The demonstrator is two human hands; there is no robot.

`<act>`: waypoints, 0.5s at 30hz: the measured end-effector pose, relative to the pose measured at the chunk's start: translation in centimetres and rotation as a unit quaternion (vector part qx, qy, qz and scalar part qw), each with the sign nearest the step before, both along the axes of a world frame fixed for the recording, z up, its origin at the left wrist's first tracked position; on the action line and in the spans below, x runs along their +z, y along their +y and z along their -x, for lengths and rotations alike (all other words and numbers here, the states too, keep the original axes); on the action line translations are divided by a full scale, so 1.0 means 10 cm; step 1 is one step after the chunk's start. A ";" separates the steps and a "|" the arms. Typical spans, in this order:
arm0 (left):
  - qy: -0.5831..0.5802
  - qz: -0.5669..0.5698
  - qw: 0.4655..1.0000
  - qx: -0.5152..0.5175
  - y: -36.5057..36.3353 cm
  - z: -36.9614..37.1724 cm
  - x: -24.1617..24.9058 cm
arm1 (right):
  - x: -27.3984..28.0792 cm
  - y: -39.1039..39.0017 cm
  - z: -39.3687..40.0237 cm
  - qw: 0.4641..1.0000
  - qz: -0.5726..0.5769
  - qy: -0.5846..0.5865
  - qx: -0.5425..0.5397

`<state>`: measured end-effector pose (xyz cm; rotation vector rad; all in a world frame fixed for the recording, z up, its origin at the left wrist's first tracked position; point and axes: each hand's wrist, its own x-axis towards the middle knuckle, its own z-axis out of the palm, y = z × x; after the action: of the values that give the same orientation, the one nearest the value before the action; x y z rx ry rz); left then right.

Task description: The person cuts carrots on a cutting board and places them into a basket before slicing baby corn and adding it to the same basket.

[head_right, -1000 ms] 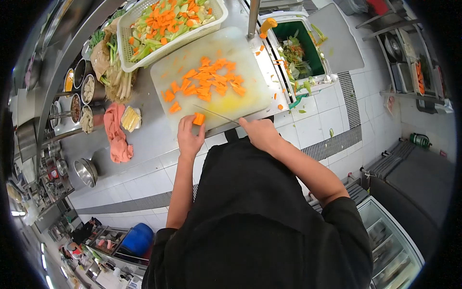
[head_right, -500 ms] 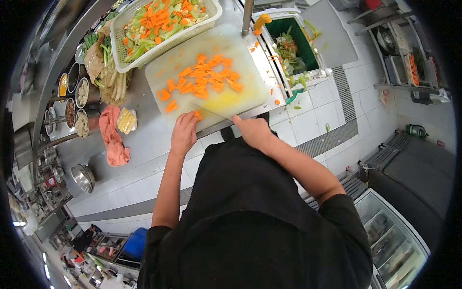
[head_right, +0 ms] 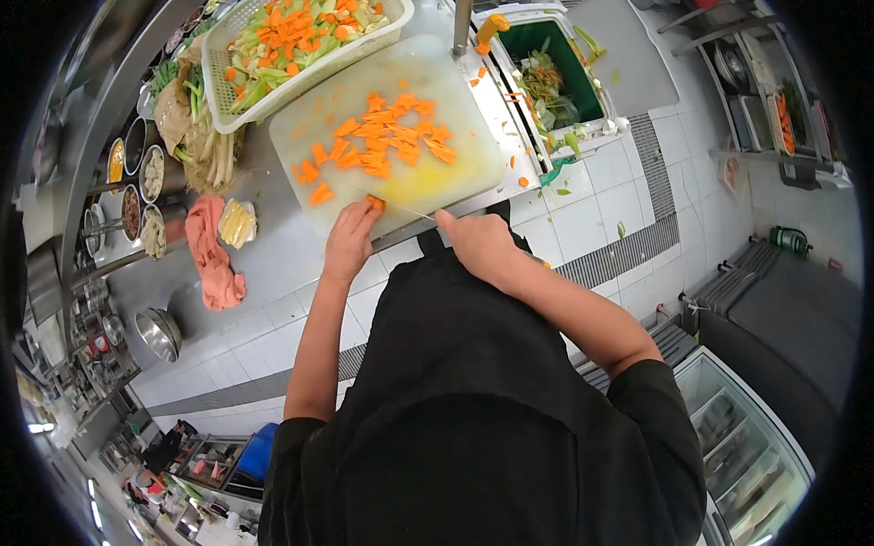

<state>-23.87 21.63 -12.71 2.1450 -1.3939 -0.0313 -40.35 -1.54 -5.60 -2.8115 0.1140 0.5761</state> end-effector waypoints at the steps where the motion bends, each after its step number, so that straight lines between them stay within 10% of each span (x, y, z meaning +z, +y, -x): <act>1: 0.003 -0.001 1.000 -0.003 0.00 0.01 -0.01 | 0.09 0.00 0.04 1.000 0.012 0.006 0.006; 15: 0.021 0.061 0.998 0.026 -0.02 0.04 -0.10 | -0.06 0.06 0.06 1.000 -0.025 0.009 0.000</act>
<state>-24.25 21.43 -13.74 2.0675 -1.2820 0.0286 -40.94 -0.95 -6.17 -2.7578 0.1031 0.5971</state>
